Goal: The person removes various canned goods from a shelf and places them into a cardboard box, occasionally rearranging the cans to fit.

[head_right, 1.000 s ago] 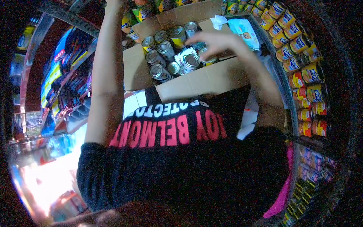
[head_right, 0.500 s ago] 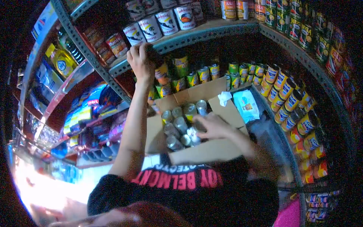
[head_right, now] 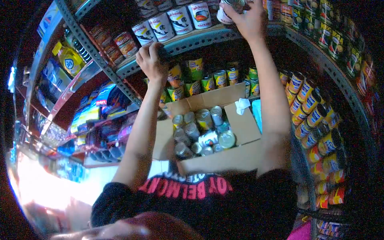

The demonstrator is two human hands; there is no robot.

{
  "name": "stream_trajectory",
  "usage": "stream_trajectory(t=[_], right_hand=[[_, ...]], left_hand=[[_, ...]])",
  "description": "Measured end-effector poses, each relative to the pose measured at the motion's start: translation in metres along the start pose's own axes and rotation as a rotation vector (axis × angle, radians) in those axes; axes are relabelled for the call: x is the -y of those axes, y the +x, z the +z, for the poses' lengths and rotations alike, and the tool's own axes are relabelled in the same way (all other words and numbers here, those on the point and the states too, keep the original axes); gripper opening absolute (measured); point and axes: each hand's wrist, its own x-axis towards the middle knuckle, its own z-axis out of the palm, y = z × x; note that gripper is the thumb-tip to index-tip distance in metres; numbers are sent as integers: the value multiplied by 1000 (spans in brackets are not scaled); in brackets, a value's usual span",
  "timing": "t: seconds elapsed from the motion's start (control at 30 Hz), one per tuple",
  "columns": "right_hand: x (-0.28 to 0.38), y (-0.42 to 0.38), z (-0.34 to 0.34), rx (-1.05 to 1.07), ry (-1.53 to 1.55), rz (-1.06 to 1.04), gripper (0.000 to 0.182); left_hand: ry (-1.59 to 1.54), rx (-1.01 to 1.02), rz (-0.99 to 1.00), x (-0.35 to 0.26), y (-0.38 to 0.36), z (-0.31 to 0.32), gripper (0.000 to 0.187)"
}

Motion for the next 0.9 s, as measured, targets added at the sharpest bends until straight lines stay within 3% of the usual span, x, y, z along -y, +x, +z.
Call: stream_trajectory(t=[0.1, 0.17, 0.2, 0.33, 0.5, 0.73, 0.9], right_hand=[[-32, 10, 15, 195, -297, 101, 67], [-53, 14, 15, 258, -377, 107, 50], [-56, 11, 18, 266, -170, 193, 49], [-55, -1, 19, 363, -181, 232, 64], [-13, 2, 21, 349, -33, 508, 72], [-35, 5, 12, 435, 58, 553, 72], [-32, 1, 16, 383, -104, 422, 68]], left_hand=[[4, -11, 13, -1, 1, -2, 30], [-12, -33, 20, -2, 2, -1, 32], [-7, -13, 12, -2, 1, -2, 32], [-11, 19, 11, -2, 0, -4, 33], [-57, -39, 8, -3, 0, 0, 30], [-38, -12, -6, -1, 0, -3, 26], [-61, -19, 2, -2, 1, -2, 28]])
